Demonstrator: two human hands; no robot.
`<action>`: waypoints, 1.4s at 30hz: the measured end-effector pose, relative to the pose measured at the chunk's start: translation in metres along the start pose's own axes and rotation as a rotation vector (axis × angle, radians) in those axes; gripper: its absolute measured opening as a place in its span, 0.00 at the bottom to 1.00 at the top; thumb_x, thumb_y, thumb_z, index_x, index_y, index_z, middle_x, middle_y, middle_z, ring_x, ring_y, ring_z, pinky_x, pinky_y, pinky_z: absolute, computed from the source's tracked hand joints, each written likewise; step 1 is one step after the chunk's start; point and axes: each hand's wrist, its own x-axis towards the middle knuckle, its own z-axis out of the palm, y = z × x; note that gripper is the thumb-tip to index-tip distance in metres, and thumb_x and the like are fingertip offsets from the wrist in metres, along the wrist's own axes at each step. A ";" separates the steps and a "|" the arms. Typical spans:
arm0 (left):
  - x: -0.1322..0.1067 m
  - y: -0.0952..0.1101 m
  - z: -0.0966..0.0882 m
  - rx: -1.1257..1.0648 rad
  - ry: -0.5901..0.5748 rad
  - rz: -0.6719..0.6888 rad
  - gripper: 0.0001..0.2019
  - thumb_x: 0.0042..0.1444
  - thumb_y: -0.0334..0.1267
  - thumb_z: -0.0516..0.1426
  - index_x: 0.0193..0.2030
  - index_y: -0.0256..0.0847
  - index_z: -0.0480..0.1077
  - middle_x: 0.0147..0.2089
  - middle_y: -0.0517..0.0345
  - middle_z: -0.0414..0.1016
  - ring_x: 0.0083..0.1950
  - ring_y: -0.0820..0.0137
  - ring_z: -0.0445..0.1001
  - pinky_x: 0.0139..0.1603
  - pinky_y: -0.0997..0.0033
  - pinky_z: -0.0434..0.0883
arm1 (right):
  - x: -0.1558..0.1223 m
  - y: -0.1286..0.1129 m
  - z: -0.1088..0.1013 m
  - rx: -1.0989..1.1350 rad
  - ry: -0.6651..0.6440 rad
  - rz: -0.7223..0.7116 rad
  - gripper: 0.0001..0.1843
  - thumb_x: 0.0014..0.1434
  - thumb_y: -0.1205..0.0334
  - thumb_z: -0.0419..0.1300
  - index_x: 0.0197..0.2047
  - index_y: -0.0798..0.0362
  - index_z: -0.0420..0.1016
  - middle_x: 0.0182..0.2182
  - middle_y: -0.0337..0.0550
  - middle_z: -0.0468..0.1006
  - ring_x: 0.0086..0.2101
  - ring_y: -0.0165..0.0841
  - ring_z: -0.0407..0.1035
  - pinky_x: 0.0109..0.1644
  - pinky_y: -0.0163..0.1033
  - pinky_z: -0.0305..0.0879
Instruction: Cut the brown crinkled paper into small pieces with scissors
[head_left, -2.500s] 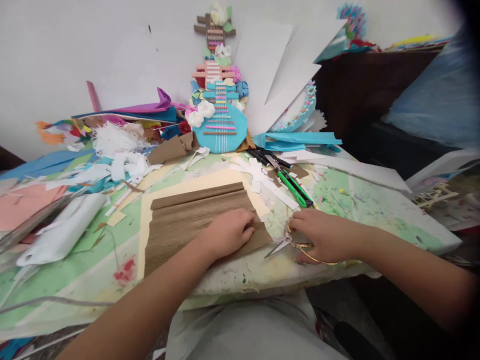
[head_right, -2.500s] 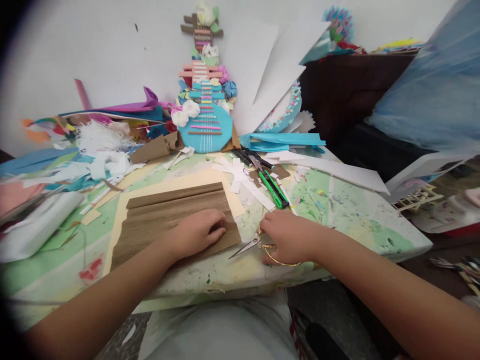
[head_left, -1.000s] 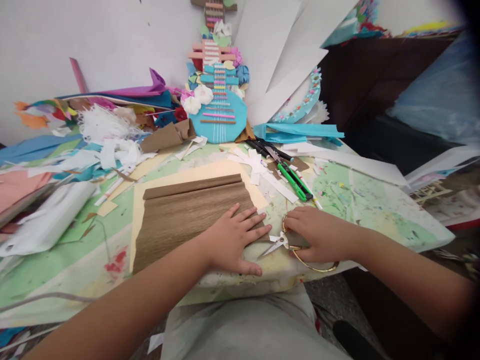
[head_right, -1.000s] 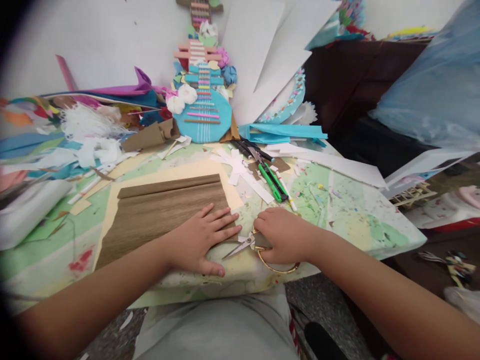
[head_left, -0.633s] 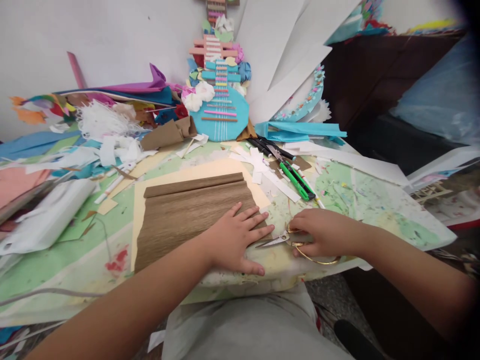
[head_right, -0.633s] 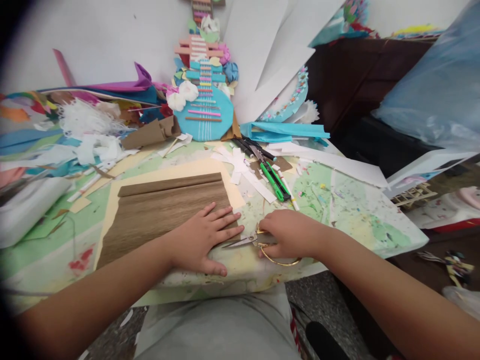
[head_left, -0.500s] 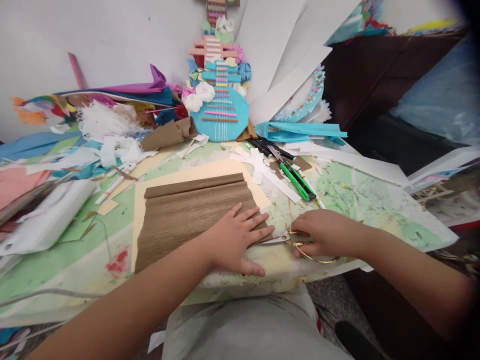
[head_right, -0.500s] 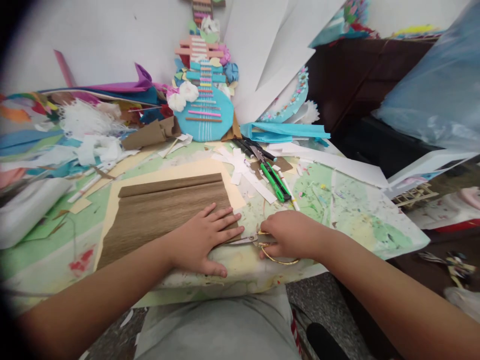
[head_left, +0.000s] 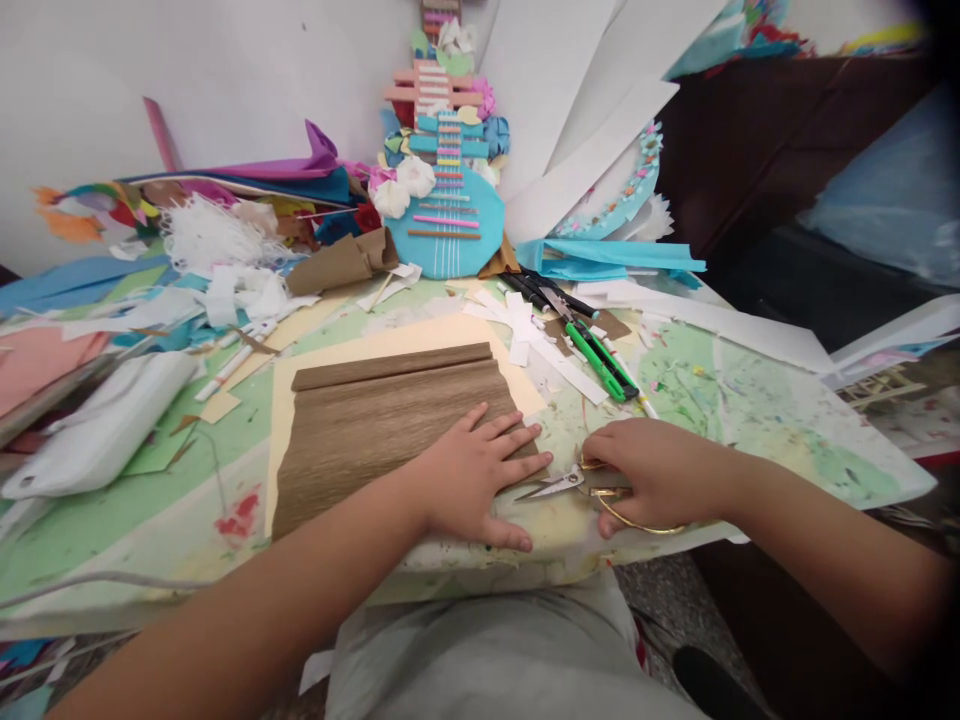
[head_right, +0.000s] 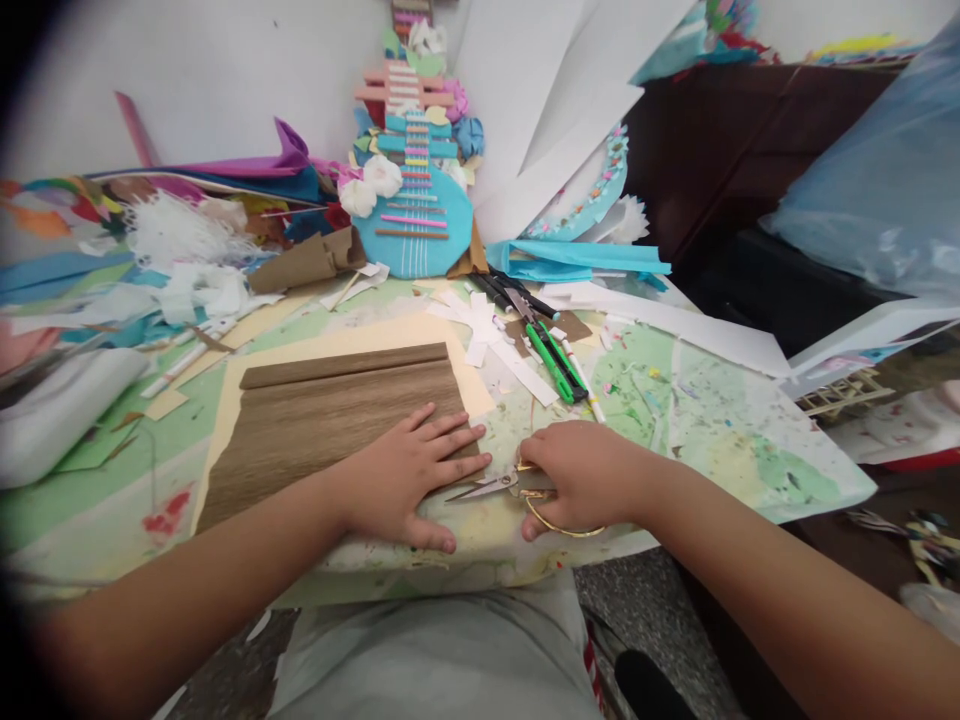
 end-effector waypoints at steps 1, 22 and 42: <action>0.000 0.000 0.000 -0.001 -0.003 -0.002 0.39 0.42 0.64 0.43 0.59 0.47 0.47 0.63 0.51 0.43 0.62 0.55 0.39 0.57 0.49 0.32 | 0.002 0.000 0.000 -0.005 -0.007 -0.004 0.26 0.38 0.39 0.56 0.33 0.52 0.68 0.29 0.44 0.72 0.29 0.37 0.65 0.27 0.35 0.49; 0.000 -0.002 0.002 0.031 0.025 0.021 0.39 0.42 0.65 0.41 0.59 0.47 0.48 0.63 0.49 0.43 0.62 0.55 0.40 0.56 0.47 0.34 | 0.015 -0.007 -0.002 -0.109 -0.026 -0.035 0.26 0.40 0.37 0.53 0.29 0.53 0.69 0.25 0.44 0.72 0.27 0.37 0.66 0.25 0.35 0.48; -0.003 -0.004 -0.002 -0.031 0.048 0.055 0.42 0.41 0.65 0.44 0.60 0.42 0.45 0.62 0.47 0.45 0.62 0.54 0.42 0.56 0.46 0.36 | 0.025 -0.013 -0.003 -0.185 -0.001 -0.049 0.25 0.40 0.39 0.54 0.29 0.53 0.70 0.26 0.44 0.73 0.28 0.38 0.68 0.26 0.35 0.49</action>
